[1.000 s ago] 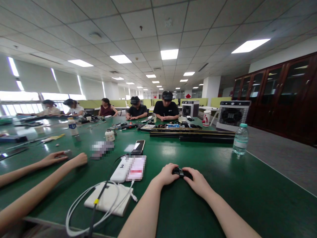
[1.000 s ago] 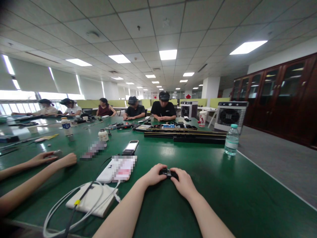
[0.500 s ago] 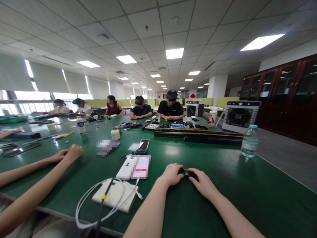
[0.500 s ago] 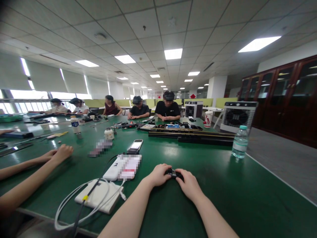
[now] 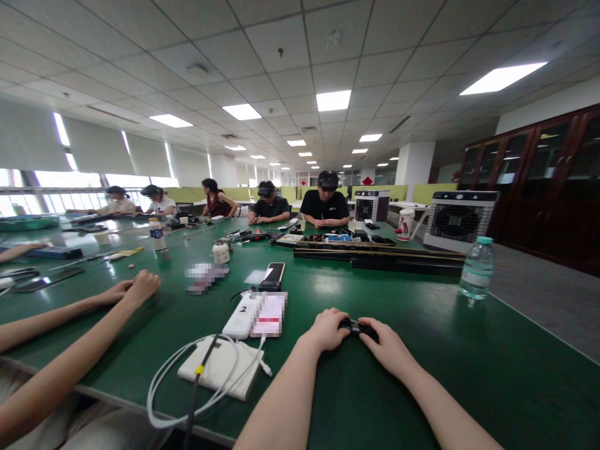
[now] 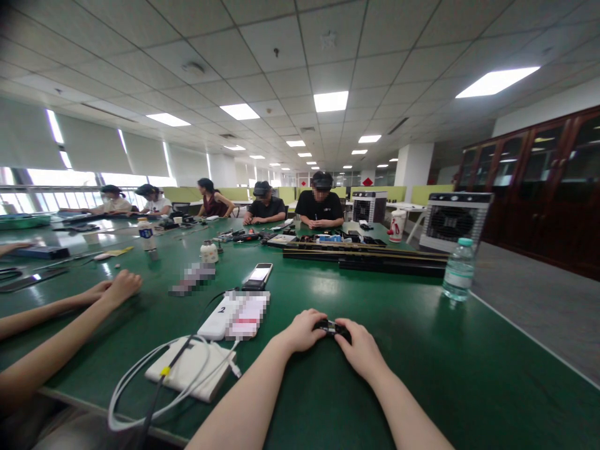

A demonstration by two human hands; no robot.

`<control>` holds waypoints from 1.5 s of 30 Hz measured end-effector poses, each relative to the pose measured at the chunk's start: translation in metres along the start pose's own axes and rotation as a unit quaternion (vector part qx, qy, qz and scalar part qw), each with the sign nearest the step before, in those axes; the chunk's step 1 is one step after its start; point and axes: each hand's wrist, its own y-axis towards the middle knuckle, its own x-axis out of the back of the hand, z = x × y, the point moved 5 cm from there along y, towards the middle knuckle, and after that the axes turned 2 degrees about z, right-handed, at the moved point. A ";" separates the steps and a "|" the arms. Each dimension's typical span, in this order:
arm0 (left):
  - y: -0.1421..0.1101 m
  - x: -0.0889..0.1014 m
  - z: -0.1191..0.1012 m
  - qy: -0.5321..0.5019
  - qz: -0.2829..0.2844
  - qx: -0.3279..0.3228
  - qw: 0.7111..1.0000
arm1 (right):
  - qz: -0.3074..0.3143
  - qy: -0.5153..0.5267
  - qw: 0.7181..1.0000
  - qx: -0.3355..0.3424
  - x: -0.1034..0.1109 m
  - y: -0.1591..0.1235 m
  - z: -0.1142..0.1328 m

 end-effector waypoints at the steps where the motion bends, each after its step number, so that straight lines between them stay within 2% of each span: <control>1: 0.000 0.000 0.000 0.001 0.001 0.001 1.000 | 0.002 -0.002 1.000 0.000 0.000 0.000 0.000; 24: -0.002 0.002 0.001 -0.032 0.002 0.020 0.999 | -0.004 -0.010 1.000 0.001 0.004 -0.003 0.007; 30: -0.002 0.003 0.002 -0.005 0.001 0.033 0.999 | -0.008 -0.023 1.000 0.006 0.004 -0.003 0.008; 36: -0.003 0.006 -0.001 -0.007 0.010 0.028 1.000 | -0.015 -0.017 0.998 0.058 0.004 -0.003 0.017; 45: -0.001 0.000 -0.002 -0.038 0.011 -0.002 0.999 | 0.008 -0.037 0.999 0.040 0.001 -0.002 0.015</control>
